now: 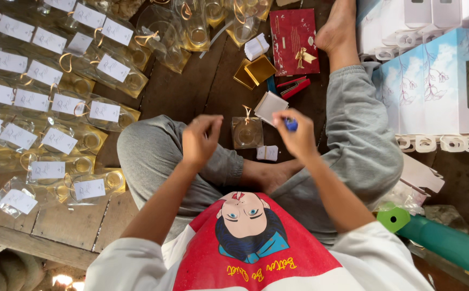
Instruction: The person sits on the floor and uses a blue stapler to attach small white paper tags to the drawstrings of clear plastic gift bags containing gold items. They repeatedly pick up a bag, position the tag, and staple it in place.
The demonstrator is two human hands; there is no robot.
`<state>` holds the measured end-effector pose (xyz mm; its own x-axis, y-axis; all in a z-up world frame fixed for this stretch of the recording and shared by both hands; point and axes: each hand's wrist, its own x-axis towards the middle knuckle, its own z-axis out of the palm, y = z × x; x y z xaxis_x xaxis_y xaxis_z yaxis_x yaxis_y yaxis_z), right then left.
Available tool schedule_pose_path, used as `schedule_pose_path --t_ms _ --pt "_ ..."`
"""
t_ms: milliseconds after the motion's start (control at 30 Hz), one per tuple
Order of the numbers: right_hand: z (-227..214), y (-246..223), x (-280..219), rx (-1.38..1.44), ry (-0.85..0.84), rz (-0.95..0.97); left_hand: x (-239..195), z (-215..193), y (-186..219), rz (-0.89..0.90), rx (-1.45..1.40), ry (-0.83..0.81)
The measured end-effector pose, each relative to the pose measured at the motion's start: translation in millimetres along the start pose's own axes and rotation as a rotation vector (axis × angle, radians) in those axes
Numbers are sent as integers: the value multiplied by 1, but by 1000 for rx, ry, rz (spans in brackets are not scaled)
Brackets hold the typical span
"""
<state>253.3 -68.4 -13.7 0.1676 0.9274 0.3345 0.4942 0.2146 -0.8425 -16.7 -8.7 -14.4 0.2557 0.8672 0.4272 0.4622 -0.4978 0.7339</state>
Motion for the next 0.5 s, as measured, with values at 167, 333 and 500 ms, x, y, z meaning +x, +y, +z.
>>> schedule_pose_path --t_ms 167,333,500 --pt "7 -2 55 97 -298 453 53 9 -1 -455 -121 -466" --pt "23 -4 67 -177 -594 372 74 13 2 -404 -94 -726" --pt "25 10 57 -186 -522 296 85 17 14 -400 96 -817"
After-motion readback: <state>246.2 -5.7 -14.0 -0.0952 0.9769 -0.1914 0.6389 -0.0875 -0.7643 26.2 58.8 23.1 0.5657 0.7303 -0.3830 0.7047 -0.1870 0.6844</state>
